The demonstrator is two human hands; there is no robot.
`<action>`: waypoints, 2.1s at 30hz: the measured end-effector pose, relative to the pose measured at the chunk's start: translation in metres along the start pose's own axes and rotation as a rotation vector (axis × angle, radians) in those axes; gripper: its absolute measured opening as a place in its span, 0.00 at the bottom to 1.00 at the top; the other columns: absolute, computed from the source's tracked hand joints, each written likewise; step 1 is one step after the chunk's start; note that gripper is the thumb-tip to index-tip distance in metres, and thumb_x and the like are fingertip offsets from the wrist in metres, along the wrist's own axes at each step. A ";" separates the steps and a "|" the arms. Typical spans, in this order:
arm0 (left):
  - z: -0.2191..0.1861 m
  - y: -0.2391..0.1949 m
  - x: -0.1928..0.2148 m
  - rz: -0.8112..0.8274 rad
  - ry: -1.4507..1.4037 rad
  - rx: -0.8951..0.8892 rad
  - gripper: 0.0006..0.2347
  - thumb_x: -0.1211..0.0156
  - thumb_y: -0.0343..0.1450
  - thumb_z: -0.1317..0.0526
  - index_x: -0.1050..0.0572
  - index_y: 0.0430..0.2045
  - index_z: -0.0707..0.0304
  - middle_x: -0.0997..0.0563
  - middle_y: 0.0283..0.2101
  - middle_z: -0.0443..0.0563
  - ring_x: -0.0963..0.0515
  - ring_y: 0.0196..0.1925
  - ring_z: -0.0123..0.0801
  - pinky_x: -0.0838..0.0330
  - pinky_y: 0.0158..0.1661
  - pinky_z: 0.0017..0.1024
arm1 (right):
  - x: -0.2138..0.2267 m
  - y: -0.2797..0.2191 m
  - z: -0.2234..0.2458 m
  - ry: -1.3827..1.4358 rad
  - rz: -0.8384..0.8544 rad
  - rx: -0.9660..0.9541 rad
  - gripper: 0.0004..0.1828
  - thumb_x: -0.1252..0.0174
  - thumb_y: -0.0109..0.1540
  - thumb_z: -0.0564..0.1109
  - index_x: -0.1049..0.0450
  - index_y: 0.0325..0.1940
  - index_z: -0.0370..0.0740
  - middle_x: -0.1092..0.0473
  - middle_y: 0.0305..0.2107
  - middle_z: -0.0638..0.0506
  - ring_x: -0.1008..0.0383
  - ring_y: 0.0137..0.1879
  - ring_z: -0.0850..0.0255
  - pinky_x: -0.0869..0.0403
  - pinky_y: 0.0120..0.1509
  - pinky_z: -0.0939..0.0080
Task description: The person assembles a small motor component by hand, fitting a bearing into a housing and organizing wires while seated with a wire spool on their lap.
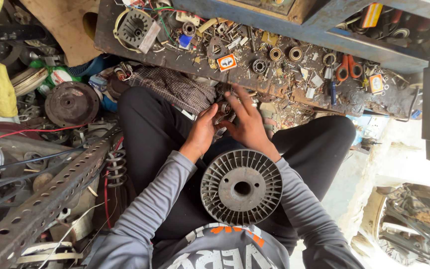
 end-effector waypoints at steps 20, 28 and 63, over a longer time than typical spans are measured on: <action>-0.004 0.000 -0.005 0.030 0.012 -0.015 0.15 0.43 0.76 0.51 0.22 0.48 0.60 0.18 0.47 0.45 0.22 0.51 0.28 0.31 0.49 0.31 | -0.025 -0.041 -0.058 0.079 0.191 -0.461 0.37 0.29 0.60 0.50 0.36 0.68 0.37 0.22 0.28 0.44 0.21 0.29 0.50 0.25 0.36 0.53; 0.002 0.004 0.003 0.014 0.012 0.014 0.15 0.44 0.76 0.51 0.23 0.50 0.61 0.18 0.47 0.43 0.23 0.49 0.27 0.30 0.50 0.31 | -0.028 -0.038 -0.062 0.110 0.270 -0.571 0.32 0.34 0.67 0.48 0.37 0.73 0.39 0.26 0.21 0.46 0.21 0.28 0.49 0.25 0.37 0.51; -0.017 -0.007 -0.001 0.103 -0.251 -0.013 0.08 0.40 0.77 0.58 0.23 0.46 0.60 0.20 0.51 0.46 0.23 0.56 0.33 0.30 0.54 0.37 | -0.016 -0.049 -0.085 0.363 0.118 -0.631 0.12 0.40 0.68 0.45 0.23 0.47 0.31 0.25 0.23 0.44 0.27 0.24 0.65 0.31 0.30 0.63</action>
Point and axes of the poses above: each hand's wrist, its own y-axis towards the middle knuckle, its own x-axis out of the back of the hand, z = x × y, the point moved 8 cm from there along y, towards the middle knuckle
